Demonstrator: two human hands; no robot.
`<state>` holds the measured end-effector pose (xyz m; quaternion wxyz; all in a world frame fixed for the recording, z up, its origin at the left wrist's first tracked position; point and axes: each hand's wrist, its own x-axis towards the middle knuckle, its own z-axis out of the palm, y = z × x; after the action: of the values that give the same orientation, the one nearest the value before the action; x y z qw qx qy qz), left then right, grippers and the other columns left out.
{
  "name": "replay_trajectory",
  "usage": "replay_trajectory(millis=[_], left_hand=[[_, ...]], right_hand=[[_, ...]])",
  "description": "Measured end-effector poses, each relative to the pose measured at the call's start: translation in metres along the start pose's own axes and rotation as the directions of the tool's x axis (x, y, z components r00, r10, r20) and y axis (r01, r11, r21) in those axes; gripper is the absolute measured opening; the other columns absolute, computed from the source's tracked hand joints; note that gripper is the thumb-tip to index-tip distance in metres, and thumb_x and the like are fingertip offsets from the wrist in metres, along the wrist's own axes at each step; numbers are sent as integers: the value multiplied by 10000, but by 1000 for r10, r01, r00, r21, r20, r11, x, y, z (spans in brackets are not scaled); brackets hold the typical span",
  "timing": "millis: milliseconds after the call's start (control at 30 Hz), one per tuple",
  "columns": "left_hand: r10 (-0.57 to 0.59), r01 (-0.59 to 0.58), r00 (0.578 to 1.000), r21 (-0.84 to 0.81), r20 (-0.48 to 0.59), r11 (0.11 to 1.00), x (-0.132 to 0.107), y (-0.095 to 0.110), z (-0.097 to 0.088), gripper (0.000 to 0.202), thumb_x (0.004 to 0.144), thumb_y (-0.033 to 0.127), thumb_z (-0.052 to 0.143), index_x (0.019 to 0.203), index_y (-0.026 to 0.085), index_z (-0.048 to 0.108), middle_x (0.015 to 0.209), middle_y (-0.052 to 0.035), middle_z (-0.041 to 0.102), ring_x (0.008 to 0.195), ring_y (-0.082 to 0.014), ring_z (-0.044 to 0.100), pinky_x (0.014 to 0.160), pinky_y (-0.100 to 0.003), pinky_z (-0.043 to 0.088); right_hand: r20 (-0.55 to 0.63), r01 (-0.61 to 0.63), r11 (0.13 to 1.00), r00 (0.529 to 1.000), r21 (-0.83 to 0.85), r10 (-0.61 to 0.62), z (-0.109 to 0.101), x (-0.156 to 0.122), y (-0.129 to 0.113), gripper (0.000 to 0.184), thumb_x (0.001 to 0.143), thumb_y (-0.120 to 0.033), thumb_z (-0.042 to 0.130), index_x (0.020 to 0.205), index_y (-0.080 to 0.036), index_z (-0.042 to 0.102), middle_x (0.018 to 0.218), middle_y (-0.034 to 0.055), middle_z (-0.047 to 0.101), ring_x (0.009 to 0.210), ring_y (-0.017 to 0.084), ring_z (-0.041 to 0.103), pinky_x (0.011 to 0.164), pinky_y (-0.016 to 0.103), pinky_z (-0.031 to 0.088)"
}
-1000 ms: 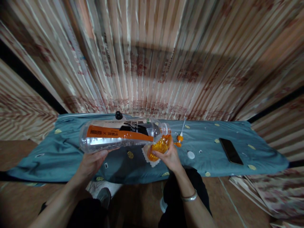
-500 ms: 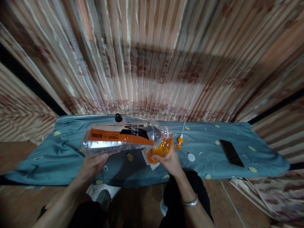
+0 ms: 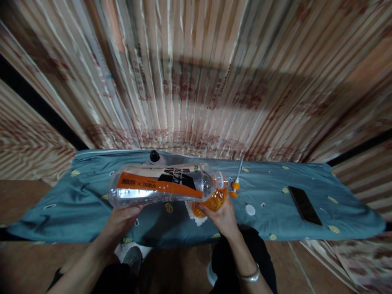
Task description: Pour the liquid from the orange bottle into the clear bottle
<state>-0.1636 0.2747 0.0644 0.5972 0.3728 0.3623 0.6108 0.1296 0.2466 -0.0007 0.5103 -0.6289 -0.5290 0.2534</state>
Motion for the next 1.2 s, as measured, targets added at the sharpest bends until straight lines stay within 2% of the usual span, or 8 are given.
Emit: replay_trajectory(millis=[133,333,467,633,733,900,1033,1200], left_hand=[[8,-8,1000,-13,14,1000,3,-4,-2,565,474,267,977,1006,227,792,838,-41,804,1063,-355,762,1007,-469,605],[-1,0,999,17,38,1000,5,-9,-8,566,513,296,981,1046,224,804,962,-67,825,1111,-370,750,1033,-510,593],[-19,18,998,26,54,1000,4,-13,-13,593,524,325,980,1085,235,809,1052,-77,829,1122,-369,750,1049,-503,590],[-43,42,999,36,29,998,1,-13,-12,602,515,336,977,1087,234,819,1125,-86,824,1134,-367,744,1073,-499,575],[-59,59,998,36,-5,998,1,-11,-10,597,471,333,982,1039,234,826,1080,-82,833,1096,-365,754,1056,-502,583],[-42,43,999,28,-30,999,3,-8,-7,609,451,306,978,1034,235,814,1071,-71,834,1060,-347,766,1017,-482,602],[-45,45,999,28,3,999,4,-6,-7,610,469,311,975,1045,210,799,997,-73,835,1006,-326,780,1001,-454,606],[-26,26,1000,13,-2,1000,5,-6,-8,630,458,341,986,1045,212,796,933,-59,829,986,-326,781,992,-458,615]], right_hand=[[38,12,999,999,-35,-11,-6,2,10,674,643,-601,935,1128,-195,702,1139,158,796,1137,403,747,1059,585,576],[48,3,1000,999,-5,-3,-9,2,18,756,659,-542,955,1263,-171,690,1121,150,817,1035,377,786,960,538,638],[42,-17,999,999,30,16,-8,1,15,870,646,-537,967,1362,-156,652,1161,168,812,1066,389,784,955,520,643],[32,-1,999,999,39,0,-7,1,15,952,652,-508,968,1452,-171,576,1154,145,815,1058,370,789,943,498,648],[2,-1,999,1000,32,1,-6,1,12,931,633,-526,970,1403,-174,585,1162,146,806,1060,368,783,964,514,636],[-53,-32,999,998,33,34,0,1,-3,785,617,-641,936,1184,-174,659,1100,166,800,1038,399,770,992,581,606],[-72,-37,999,997,22,38,4,2,-13,809,569,-664,941,1162,-190,662,1138,163,794,1079,405,759,1033,597,583],[-68,-20,999,997,37,22,5,2,-14,736,586,-653,932,1119,-216,673,1029,110,800,1090,394,756,1042,585,580]])
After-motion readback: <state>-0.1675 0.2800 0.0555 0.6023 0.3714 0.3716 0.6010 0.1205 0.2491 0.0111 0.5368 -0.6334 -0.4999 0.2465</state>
